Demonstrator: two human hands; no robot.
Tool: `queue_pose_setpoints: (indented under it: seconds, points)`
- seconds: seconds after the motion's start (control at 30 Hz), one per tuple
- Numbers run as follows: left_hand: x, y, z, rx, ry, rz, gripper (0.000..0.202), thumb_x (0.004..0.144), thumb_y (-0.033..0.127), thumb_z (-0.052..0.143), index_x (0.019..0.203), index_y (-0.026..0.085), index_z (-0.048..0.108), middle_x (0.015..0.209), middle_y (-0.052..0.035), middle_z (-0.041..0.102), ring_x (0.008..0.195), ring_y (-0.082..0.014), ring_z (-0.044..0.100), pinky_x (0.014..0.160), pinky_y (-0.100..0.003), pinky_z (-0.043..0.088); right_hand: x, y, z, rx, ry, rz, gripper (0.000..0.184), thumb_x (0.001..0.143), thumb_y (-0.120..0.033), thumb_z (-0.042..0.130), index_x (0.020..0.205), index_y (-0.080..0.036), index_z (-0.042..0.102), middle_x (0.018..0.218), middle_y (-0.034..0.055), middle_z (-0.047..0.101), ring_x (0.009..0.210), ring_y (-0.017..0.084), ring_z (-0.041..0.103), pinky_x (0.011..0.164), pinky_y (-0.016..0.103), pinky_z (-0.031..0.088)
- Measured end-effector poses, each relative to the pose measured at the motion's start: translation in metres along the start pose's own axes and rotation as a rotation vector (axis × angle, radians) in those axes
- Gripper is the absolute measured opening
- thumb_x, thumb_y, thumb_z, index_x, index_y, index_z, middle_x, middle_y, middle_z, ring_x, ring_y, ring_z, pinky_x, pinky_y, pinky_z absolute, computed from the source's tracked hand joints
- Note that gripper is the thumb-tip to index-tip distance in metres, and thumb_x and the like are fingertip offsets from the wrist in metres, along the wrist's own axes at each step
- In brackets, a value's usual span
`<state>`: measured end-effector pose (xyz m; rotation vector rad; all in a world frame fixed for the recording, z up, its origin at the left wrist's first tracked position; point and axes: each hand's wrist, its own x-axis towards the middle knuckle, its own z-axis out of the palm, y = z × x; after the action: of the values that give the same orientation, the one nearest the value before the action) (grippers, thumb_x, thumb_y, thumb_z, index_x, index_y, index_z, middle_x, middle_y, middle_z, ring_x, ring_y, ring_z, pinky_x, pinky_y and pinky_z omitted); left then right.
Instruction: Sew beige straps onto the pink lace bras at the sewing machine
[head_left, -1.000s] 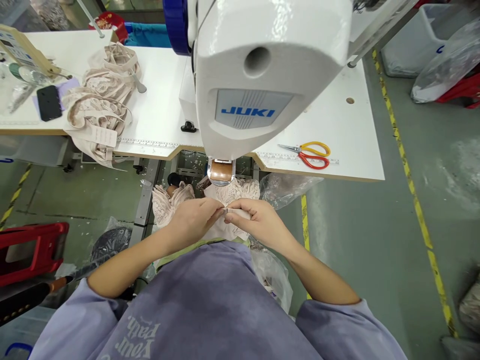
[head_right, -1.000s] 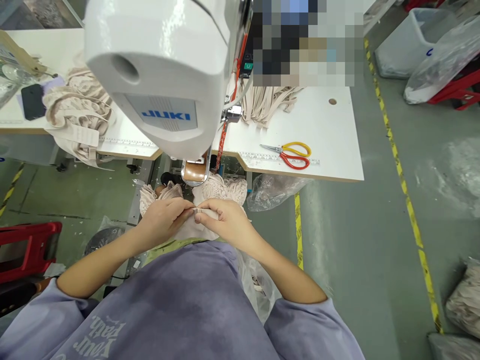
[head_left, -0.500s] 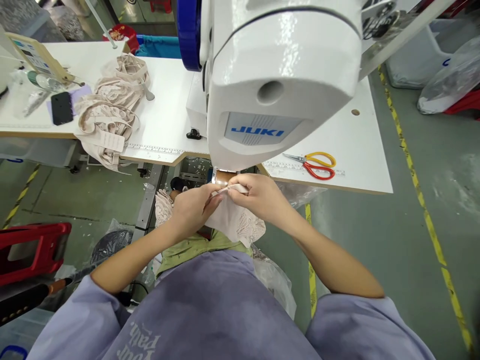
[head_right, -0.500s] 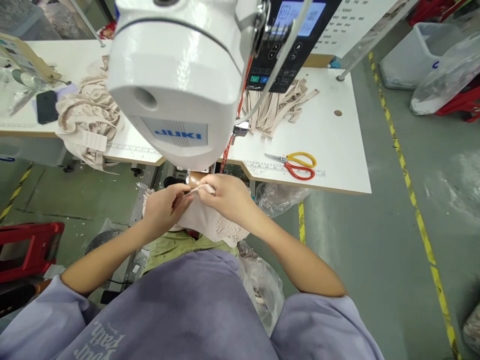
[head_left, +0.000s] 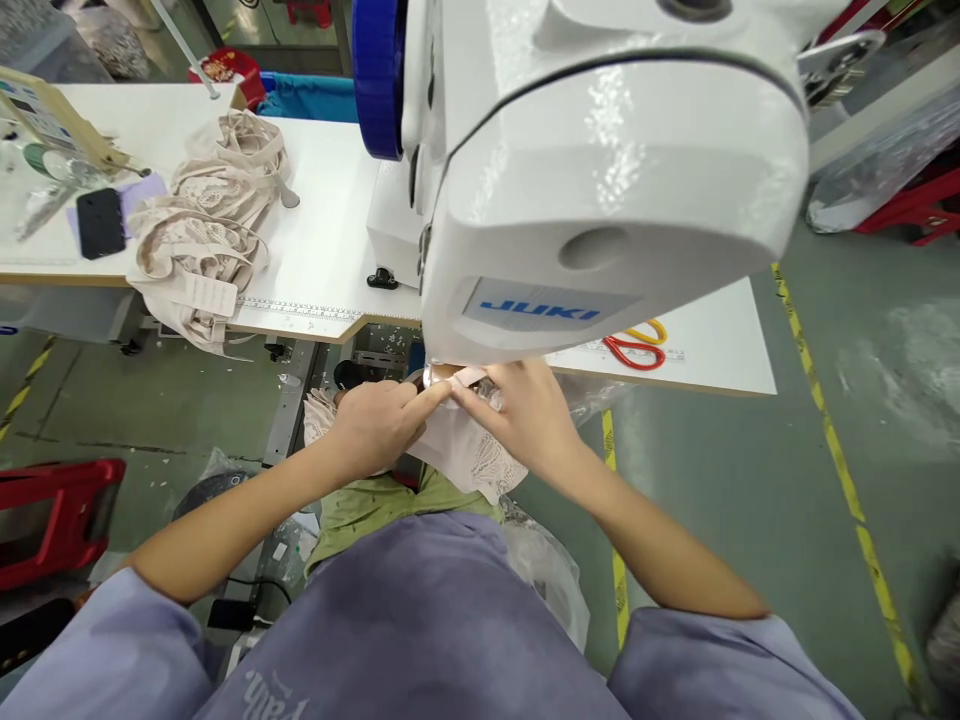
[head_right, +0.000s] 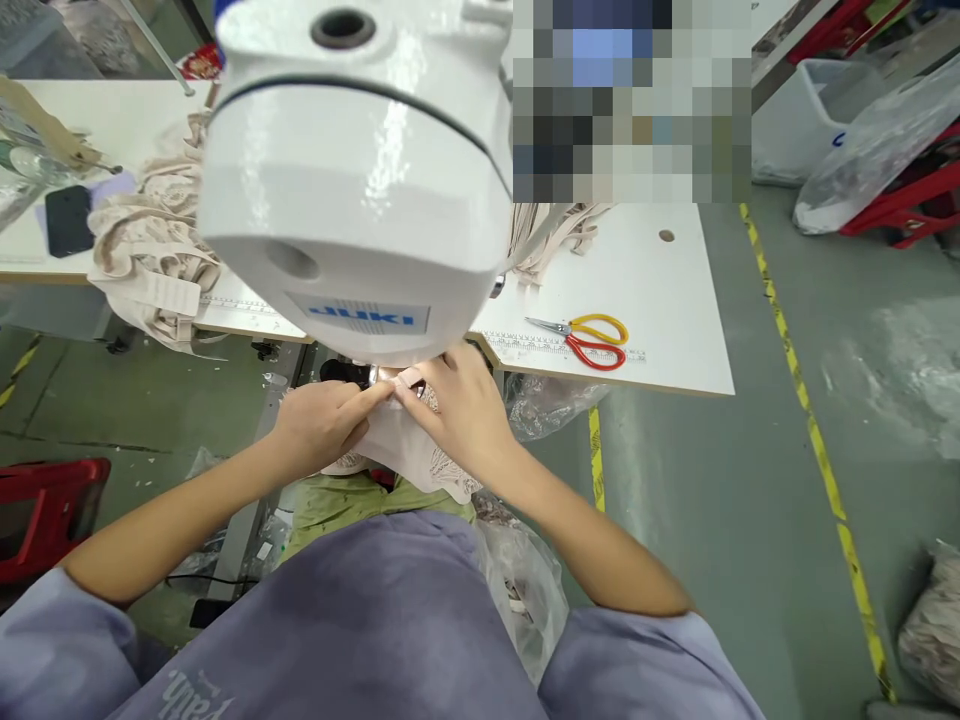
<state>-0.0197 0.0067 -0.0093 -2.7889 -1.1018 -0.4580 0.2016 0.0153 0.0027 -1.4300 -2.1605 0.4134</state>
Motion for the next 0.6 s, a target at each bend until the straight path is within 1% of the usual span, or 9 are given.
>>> queue_pose_setpoints:
  seconds: [0.03,0.1,0.2,0.3,0.37,0.43,0.5,0.53,0.6]
  points:
    - [0.001,0.002,-0.003,-0.009,-0.055,-0.039,0.036,0.096,0.013,0.040,0.126,0.018,0.059,0.059,0.0038,0.055,0.046,-0.0130,0.041,0.046,-0.028,0.015,-0.007,0.002,0.008,-0.044,0.105,-0.039,0.025,0.096,-0.038,0.058,0.113,-0.026,0.071,0.107,0.0093,0.066,0.098,0.024,0.057,0.085,0.037,0.043]
    - [0.003,0.002,-0.007,-0.021,-0.145,-0.075,0.035,0.094,0.013,0.042,0.125,0.018,0.057,0.059,0.0038,0.054,0.046,-0.0129,0.040,0.046,-0.029,0.012,-0.018,0.005,0.021,-0.104,0.258,-0.089,0.023,0.095,-0.035,0.061,0.114,-0.029,0.072,0.113,0.0099,0.063,0.108,0.027,0.056,0.096,0.045,0.041]
    - [0.005,-0.012,-0.007,-0.011,-0.221,0.041,0.046,0.090,0.007,0.045,0.134,0.019,0.053,0.063,0.0028,0.056,0.049,-0.0133,0.043,0.047,-0.030,0.014,-0.024,0.001,0.032,-0.103,0.360,-0.062,0.020,0.094,-0.030,0.061,0.109,-0.031,0.075,0.100,0.0068,0.062,0.102,0.024,0.058,0.097,0.045,0.043]
    - [0.009,-0.031,-0.004,0.021,-0.269,0.218,0.053,0.089,0.004,0.045,0.138,0.022,0.051,0.067,0.0010,0.060,0.056,-0.0146,0.049,0.049,-0.031,0.017,-0.026,-0.003,0.034,0.020,0.315,0.036,0.021,0.095,-0.029,0.058,0.108,-0.029,0.075,0.090,0.0045,0.060,0.089,0.019,0.060,0.080,0.034,0.049]
    - [0.011,-0.036,-0.004,0.041,-0.284,0.238,0.049,0.091,0.007,0.044,0.136,0.023,0.054,0.066,0.0004,0.060,0.055,-0.0151,0.050,0.049,-0.031,0.017,-0.030,-0.002,0.037,0.180,0.236,0.130,0.024,0.097,-0.032,0.056,0.116,-0.028,0.071,0.093,0.0039,0.061,0.080,0.015,0.061,0.067,0.028,0.049]
    - [0.013,-0.031,-0.005,0.050,-0.283,0.196,0.046,0.091,0.009,0.044,0.134,0.022,0.056,0.062,0.0010,0.057,0.051,-0.0146,0.047,0.047,-0.030,0.017,-0.037,0.000,0.043,0.349,0.187,0.235,0.036,0.097,-0.038,0.058,0.131,-0.027,0.059,0.100,0.0040,0.062,0.065,0.012,0.058,0.055,0.026,0.046]
    - [0.014,-0.019,-0.007,0.057,-0.253,0.143,0.043,0.091,0.009,0.045,0.132,0.019,0.056,0.059,0.0021,0.055,0.047,-0.0140,0.045,0.046,-0.029,0.017,-0.043,0.004,0.047,0.454,0.177,0.295,0.051,0.095,-0.041,0.060,0.142,-0.025,0.047,0.111,0.0066,0.061,0.053,0.008,0.049,0.048,0.026,0.044]
    - [0.014,-0.012,-0.008,0.063,-0.231,0.119,0.041,0.091,0.010,0.046,0.130,0.018,0.056,0.058,0.0025,0.055,0.046,-0.0139,0.045,0.046,-0.029,0.017,-0.045,0.005,0.047,0.466,0.178,0.299,0.054,0.095,-0.041,0.060,0.144,-0.026,0.044,0.119,0.0090,0.060,0.052,0.007,0.047,0.049,0.028,0.046]
    - [0.014,0.002,-0.009,0.096,-0.175,0.080,0.037,0.092,0.011,0.047,0.128,0.014,0.056,0.058,0.0025,0.054,0.046,-0.0140,0.046,0.044,-0.029,0.017,-0.044,0.006,0.045,0.432,0.174,0.261,0.048,0.095,-0.037,0.058,0.142,-0.028,0.049,0.134,0.0121,0.055,0.059,0.009,0.052,0.060,0.031,0.053]
